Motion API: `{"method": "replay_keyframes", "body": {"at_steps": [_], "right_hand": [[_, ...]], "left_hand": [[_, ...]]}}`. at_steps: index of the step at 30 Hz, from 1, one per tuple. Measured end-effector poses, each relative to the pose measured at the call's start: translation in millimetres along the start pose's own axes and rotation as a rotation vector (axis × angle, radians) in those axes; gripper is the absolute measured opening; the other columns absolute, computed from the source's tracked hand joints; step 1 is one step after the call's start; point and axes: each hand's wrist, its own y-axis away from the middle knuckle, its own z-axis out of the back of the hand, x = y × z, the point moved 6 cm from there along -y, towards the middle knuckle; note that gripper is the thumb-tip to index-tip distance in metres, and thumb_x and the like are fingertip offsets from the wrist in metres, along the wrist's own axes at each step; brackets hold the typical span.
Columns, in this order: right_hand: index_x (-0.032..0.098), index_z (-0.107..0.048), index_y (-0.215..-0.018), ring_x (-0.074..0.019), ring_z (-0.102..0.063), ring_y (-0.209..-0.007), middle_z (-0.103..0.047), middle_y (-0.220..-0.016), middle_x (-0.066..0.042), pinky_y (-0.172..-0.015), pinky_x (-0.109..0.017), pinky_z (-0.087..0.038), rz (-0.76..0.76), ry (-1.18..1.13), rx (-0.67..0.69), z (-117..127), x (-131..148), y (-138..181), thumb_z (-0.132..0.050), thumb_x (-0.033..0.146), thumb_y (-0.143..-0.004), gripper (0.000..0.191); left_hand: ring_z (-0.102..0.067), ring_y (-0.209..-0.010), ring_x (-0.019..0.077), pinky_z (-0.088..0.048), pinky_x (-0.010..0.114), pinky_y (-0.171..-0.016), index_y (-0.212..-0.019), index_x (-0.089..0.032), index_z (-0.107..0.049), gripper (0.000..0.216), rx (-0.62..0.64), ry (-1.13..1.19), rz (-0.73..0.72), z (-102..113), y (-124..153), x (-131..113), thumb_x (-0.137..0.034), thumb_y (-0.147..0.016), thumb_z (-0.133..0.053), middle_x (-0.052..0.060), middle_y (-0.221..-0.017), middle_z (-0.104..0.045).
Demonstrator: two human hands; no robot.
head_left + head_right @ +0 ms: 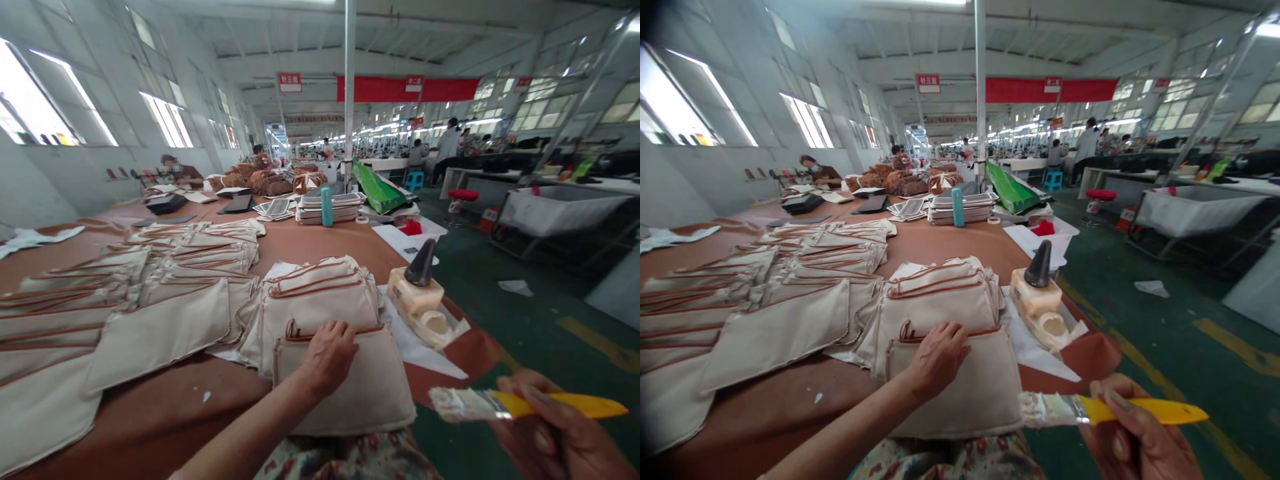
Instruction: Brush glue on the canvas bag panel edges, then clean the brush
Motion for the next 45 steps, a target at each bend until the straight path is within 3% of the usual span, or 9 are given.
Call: {"method": "replay_keyframes", "body": {"at_steps": [5,9,15,20,27,34,39,42,45], "right_hand": [[0.020,-0.051,-0.066,-0.0032,-0.027,-0.035,-0.036,-0.045,0.008,-0.035,-0.015,-0.031,0.009,-0.099,-0.080,2,-1,3,-0.076,0.030,-0.072,0.028],[0.019,-0.053,-0.070,-0.0032,-0.028,-0.036,-0.039,-0.046,0.009,-0.037,-0.015,-0.032,0.137,-0.069,-0.062,11,-7,-12,-0.074,0.027,-0.076,0.023],[0.020,-0.056,-0.074,-0.0053,-0.032,-0.038,-0.042,-0.045,0.008,-0.035,-0.016,-0.025,0.259,0.011,0.028,-1,1,-28,-0.073,0.028,-0.078,0.019],[0.020,-0.054,-0.074,-0.0056,-0.029,-0.036,-0.041,-0.044,0.009,-0.035,-0.017,-0.020,0.243,0.119,0.166,-35,-2,-33,-0.070,0.033,-0.080,0.022],[0.019,-0.054,-0.073,-0.0066,-0.032,-0.037,-0.040,-0.043,0.009,-0.037,-0.019,-0.025,0.348,0.314,0.212,-55,-2,-48,-0.068,0.035,-0.081,0.023],[0.020,-0.056,-0.076,-0.0070,-0.031,-0.037,-0.040,-0.044,0.009,-0.037,-0.020,-0.022,0.312,0.379,0.260,-57,-3,-31,-0.067,0.037,-0.082,0.022],[0.019,-0.057,-0.078,-0.0068,-0.033,-0.038,-0.042,-0.045,0.009,-0.040,-0.020,-0.028,0.382,0.302,0.152,-47,12,-32,-0.067,0.034,-0.083,0.019],[0.020,-0.054,-0.078,-0.0066,-0.032,-0.036,-0.041,-0.044,0.009,-0.036,-0.019,-0.022,0.283,0.220,0.217,-55,16,-25,-0.068,0.031,-0.082,0.018],[0.020,-0.053,-0.076,-0.0063,-0.030,-0.037,-0.040,-0.044,0.009,-0.036,-0.018,-0.018,0.148,0.249,0.365,-68,15,-10,-0.068,0.030,-0.081,0.018]], "left_hand": [[-0.055,-0.105,0.0297,-0.043,0.042,-0.087,-0.097,-0.017,-0.064,0.026,0.019,0.050,0.091,-18,-45,-27,-0.039,-0.090,-0.053,0.014,-0.105,-0.062],[-0.059,-0.100,0.0282,-0.043,0.037,-0.083,-0.091,-0.016,-0.068,0.019,0.075,0.139,0.145,-29,-57,-31,-0.031,-0.084,-0.058,0.013,-0.100,-0.066],[-0.060,-0.069,0.0169,-0.040,0.024,-0.061,-0.086,-0.015,-0.074,0.024,0.197,0.438,0.037,-27,-43,-22,-0.030,-0.083,-0.054,0.001,-0.072,-0.067],[-0.062,-0.079,0.0177,-0.044,0.023,-0.066,-0.103,-0.015,-0.073,0.032,0.210,0.664,-0.008,-11,-20,-24,-0.032,-0.083,-0.054,0.002,-0.090,-0.070],[-0.059,-0.079,0.0152,-0.042,0.023,-0.070,-0.094,-0.015,-0.075,0.023,0.221,0.945,-0.069,13,4,-34,-0.024,-0.080,-0.060,0.003,-0.088,-0.066],[-0.056,-0.074,0.0130,-0.040,0.021,-0.064,-0.093,-0.016,-0.074,0.019,0.159,0.924,-0.100,20,14,-30,-0.027,-0.084,-0.061,0.002,-0.084,-0.062],[-0.056,-0.072,0.0112,-0.039,0.020,-0.064,-0.088,-0.018,-0.071,0.014,0.007,0.742,-0.255,38,36,-40,-0.026,-0.088,-0.060,0.001,-0.081,-0.060],[-0.056,-0.069,0.0104,-0.038,0.020,-0.063,-0.090,-0.020,-0.070,0.013,-0.061,0.616,-0.422,51,51,-52,-0.025,-0.090,-0.058,0.002,-0.081,-0.061],[-0.055,-0.065,0.0103,-0.037,0.020,-0.060,-0.088,-0.019,-0.069,0.012,-0.124,0.552,-0.487,59,59,-55,-0.025,-0.090,-0.059,0.003,-0.078,-0.061]]}}
